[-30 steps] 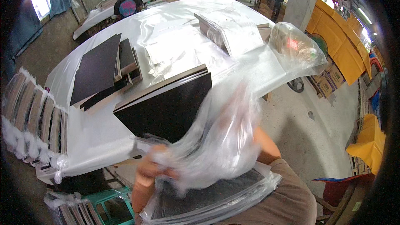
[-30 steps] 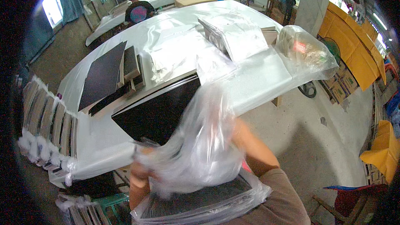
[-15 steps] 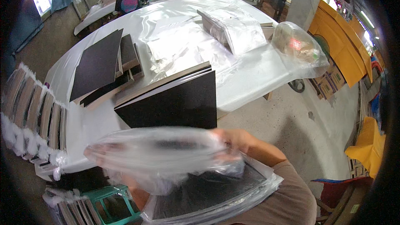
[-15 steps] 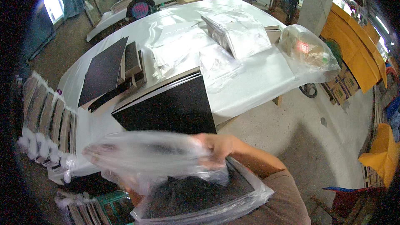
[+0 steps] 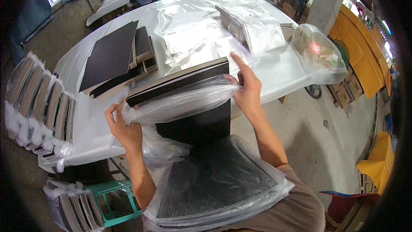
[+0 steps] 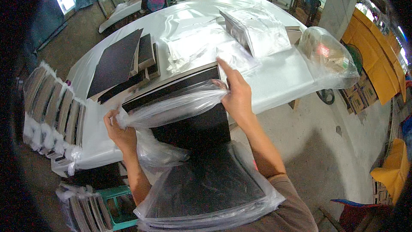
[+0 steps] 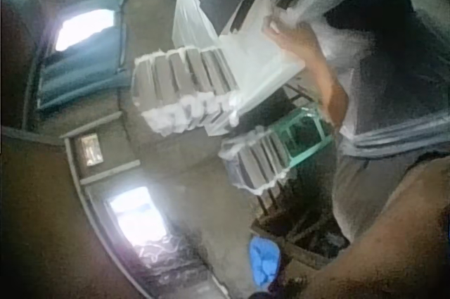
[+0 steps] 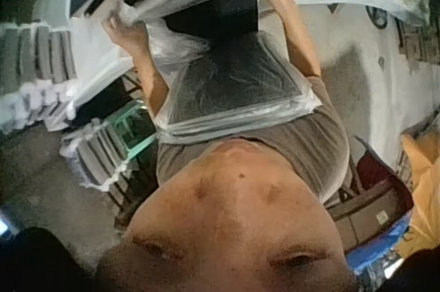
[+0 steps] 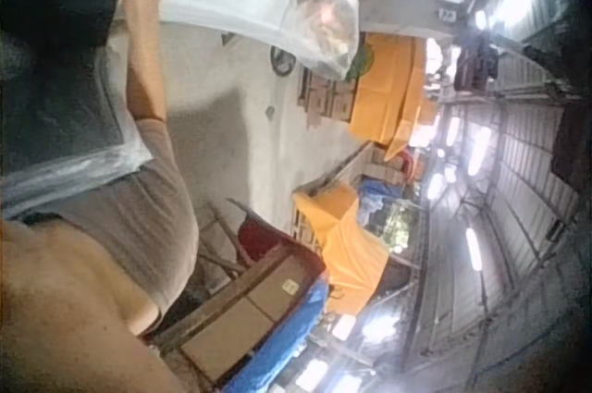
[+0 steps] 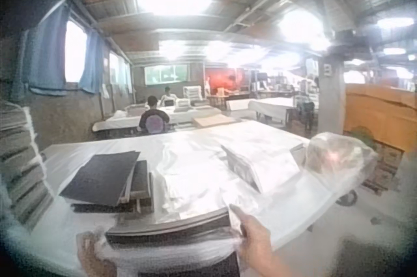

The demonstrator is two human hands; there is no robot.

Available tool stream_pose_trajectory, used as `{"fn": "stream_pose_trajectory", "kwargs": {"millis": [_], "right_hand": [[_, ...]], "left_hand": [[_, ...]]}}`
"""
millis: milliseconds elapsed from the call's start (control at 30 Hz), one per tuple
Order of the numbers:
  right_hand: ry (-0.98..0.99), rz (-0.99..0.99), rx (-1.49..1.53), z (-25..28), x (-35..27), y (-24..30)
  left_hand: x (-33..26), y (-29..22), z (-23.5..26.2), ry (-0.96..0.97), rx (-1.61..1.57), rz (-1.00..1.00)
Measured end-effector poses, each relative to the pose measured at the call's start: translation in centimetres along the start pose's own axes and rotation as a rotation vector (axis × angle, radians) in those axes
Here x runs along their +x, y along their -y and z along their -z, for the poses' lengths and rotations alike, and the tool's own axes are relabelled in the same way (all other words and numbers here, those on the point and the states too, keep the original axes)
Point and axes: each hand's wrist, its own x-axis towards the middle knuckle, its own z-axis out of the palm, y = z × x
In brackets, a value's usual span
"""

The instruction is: The person wraps individual black folders in clear plastic bags, pulling the bag over the folder and smoothing it down before moving the item to the side.

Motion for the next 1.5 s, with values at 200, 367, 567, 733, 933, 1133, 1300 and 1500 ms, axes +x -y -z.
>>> {"fn": "stream_pose_trajectory", "kwargs": {"millis": [200,367,567,733,933,1133,1300,1500], "right_hand": [[-0.074,0.209,-0.016,0.8,-2.6,-0.6],[-0.029,0.393,-0.066,5.1,-3.0,0.0],[0.983,-0.622,1.064,7.5,-0.3,-0.5],[0.940,-1.229,1.057,3.3,-11.3,-12.1],[0.852,-1.237,1.130,-1.0,-17.3,-17.0],[1.086,-1.079,0.575,-1.4,-18.5,-18.6],[1.082,-0.813,0.331,-1.0,-17.2,-18.3],[1.271,-0.308,0.214,2.8,-6.6,-10.6]], "left_hand": [[-6.4,4.9,-0.2,-0.174,-0.025,-0.232],[-4.1,4.7,5.9,0.456,-0.362,-0.016],[-3.6,5.1,3.6,1.083,-0.600,0.934],[-9.2,7.7,-0.1,1.167,-0.429,0.859],[-19.9,12.5,-3.8,0.913,-0.570,1.046],[-25.4,15.2,-8.0,0.733,-0.575,1.048],[-25.5,19.9,-6.6,0.783,-0.279,0.888],[-11.9,17.4,6.1,0.280,0.340,0.183]]}}
